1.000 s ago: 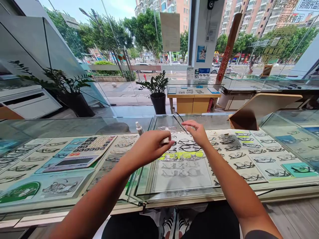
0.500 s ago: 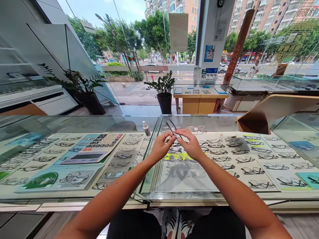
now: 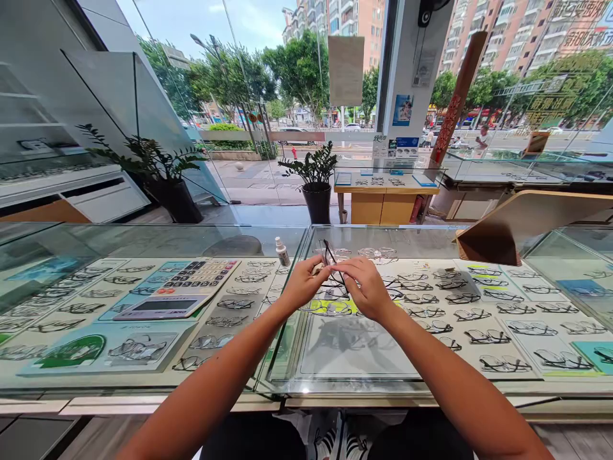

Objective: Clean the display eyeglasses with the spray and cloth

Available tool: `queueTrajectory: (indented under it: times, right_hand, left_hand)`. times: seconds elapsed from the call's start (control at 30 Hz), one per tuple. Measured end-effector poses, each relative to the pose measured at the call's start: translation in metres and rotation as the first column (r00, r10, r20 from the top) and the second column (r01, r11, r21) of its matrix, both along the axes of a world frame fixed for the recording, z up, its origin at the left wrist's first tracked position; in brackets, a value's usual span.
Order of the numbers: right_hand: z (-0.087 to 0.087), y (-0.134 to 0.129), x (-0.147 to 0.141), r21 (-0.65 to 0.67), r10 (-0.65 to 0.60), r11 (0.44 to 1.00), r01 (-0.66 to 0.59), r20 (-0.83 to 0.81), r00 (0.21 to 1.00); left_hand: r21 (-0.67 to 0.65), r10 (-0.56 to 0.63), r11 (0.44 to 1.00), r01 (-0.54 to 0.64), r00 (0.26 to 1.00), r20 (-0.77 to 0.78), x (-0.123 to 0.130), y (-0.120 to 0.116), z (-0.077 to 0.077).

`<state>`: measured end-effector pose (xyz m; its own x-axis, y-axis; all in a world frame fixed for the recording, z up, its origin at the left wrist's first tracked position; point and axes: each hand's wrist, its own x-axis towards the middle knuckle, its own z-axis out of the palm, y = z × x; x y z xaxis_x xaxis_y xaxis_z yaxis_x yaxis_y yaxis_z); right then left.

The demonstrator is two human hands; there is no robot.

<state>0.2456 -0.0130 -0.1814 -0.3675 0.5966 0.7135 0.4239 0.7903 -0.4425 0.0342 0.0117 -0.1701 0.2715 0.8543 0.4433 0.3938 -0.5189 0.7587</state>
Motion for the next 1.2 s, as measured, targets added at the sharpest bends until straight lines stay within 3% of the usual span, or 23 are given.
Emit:
queueTrajectory:
  times: [0.2, 0.4, 0.57, 0.8, 0.97, 1.2]
  right_hand:
    - [0.001, 0.004, 0.005, 0.368, -0.193, 0.926, 0.086, 0.266, 0.944]
    - [0.001, 0.000, 0.000, 0.537, -0.305, 0.837, 0.107, 0.295, 0.906]
    - [0.007, -0.009, -0.002, 0.566, -0.330, 0.817, 0.110, 0.301, 0.895]
    - [0.009, -0.011, -0.001, 0.506, -0.285, 0.860, 0.064, 0.372, 0.883]
    - [0.009, -0.009, 0.002, 0.423, -0.283, 0.901, 0.096, 0.405, 0.870]
    - [0.013, -0.007, 0.005, 0.456, -0.318, 0.882, 0.121, 0.383, 0.867]
  left_hand:
    - [-0.121, -0.198, 0.973, 0.195, 0.980, -0.017, -0.009, 0.008, 0.007]
    - [-0.314, -0.302, 0.901, 0.299, 0.952, 0.040, -0.013, 0.010, 0.008]
    - [-0.384, -0.321, 0.862, 0.330, 0.943, 0.089, -0.014, 0.012, 0.009]
    - [-0.314, -0.342, 0.888, 0.335, 0.939, 0.032, -0.015, 0.016, 0.008]
    - [-0.283, -0.304, 0.917, 0.283, 0.952, -0.034, -0.017, 0.016, 0.008]
    - [-0.292, -0.367, 0.893, 0.342, 0.930, -0.033, -0.022, 0.016, 0.011]
